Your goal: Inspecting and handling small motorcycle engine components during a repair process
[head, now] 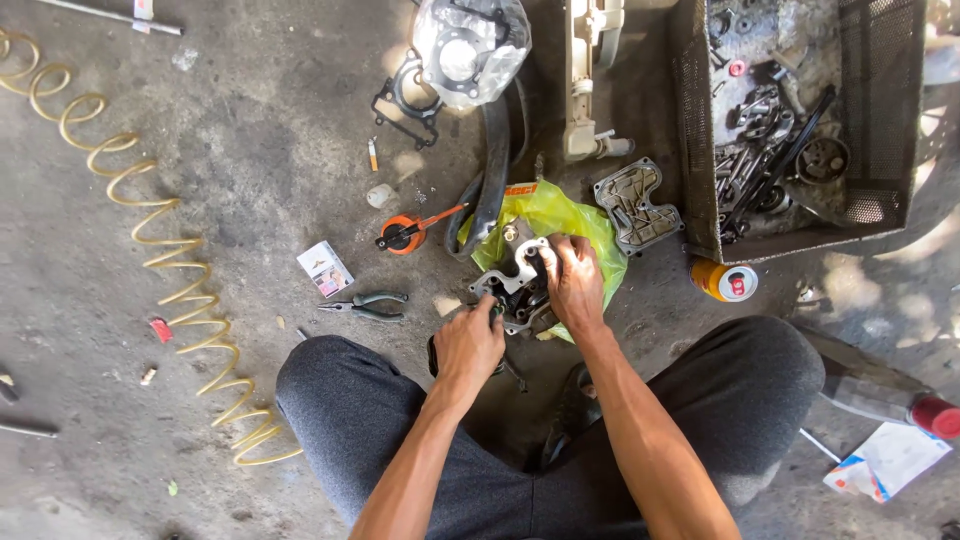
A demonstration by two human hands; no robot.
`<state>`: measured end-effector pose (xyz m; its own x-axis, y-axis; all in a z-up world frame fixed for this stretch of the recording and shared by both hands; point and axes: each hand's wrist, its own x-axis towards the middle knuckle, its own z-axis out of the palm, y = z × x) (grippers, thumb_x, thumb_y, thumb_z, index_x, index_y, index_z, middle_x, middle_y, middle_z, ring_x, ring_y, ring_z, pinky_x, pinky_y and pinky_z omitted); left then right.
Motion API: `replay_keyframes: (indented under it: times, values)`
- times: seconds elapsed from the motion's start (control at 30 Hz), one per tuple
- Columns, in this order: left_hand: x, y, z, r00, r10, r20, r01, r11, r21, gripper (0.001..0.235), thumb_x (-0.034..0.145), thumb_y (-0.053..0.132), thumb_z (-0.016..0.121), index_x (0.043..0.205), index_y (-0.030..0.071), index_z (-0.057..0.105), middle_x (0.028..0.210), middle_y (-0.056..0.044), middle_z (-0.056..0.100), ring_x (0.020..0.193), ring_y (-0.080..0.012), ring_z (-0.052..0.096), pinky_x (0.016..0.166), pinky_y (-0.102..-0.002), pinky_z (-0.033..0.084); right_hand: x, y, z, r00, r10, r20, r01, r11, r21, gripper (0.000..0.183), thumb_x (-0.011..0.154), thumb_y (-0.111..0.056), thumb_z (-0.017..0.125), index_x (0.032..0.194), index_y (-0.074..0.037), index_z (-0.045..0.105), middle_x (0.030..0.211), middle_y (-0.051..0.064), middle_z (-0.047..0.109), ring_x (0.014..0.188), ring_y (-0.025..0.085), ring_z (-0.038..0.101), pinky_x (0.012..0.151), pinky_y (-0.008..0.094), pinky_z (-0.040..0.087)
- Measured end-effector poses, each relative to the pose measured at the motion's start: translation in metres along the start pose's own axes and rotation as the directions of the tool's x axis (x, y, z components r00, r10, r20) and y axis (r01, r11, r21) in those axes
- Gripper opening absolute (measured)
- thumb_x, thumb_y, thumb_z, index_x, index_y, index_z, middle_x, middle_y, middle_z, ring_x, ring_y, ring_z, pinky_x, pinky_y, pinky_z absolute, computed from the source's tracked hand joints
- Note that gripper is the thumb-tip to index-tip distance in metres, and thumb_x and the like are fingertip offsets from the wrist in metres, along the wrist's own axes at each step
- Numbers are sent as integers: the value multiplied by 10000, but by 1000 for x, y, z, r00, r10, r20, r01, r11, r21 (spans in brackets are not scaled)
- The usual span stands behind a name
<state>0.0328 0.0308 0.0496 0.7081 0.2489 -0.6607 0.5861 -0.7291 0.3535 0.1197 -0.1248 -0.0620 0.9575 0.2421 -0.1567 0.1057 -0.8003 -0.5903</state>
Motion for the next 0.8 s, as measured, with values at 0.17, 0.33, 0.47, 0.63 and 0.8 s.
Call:
replay_keyframes:
  times: [0.17,0.33,0.47,0.63,0.8]
  values:
    - [9,5,-3,1000,-17,7,17,1000,7,269,953,236,618,1210,172,666,941,-256,742,896,-443,757,780,-562,582,4,-8,-9,999,-38,-31,40,998,55,223,1072,-398,566,1202,-226,625,1078,100,561,1011,396,665,784,534,603]
    - [16,6,5,996,-60,69,58,997,41,271,951,273,584,1197,186,659,940,-266,738,895,-501,734,801,-595,568,8,-6,-8,998,-52,-35,54,997,47,252,1068,-437,559,1188,-230,640,1071,91,560,988,366,660,761,512,610]
    - [17,17,-10,990,-88,111,84,996,39,281,955,268,565,1209,170,633,946,-283,737,903,-518,727,801,-608,560,12,-12,-12,997,-51,-59,53,998,32,266,1065,-439,564,1171,-209,646,1064,97,564,977,352,655,734,495,615]
    - [24,0,13,993,-54,101,51,998,31,324,922,238,599,1238,168,592,963,-269,735,869,-507,733,779,-613,567,12,-18,-10,998,32,-55,-29,998,52,269,1057,-463,570,1127,-215,650,1034,92,567,960,346,652,712,505,618]
    - [25,2,11,991,-26,131,19,998,60,370,908,201,601,1263,122,538,928,-260,728,800,-497,737,731,-599,580,11,-16,-6,995,78,-54,-80,996,-29,259,1047,-471,582,1132,-235,650,1032,79,572,951,325,656,704,497,625]
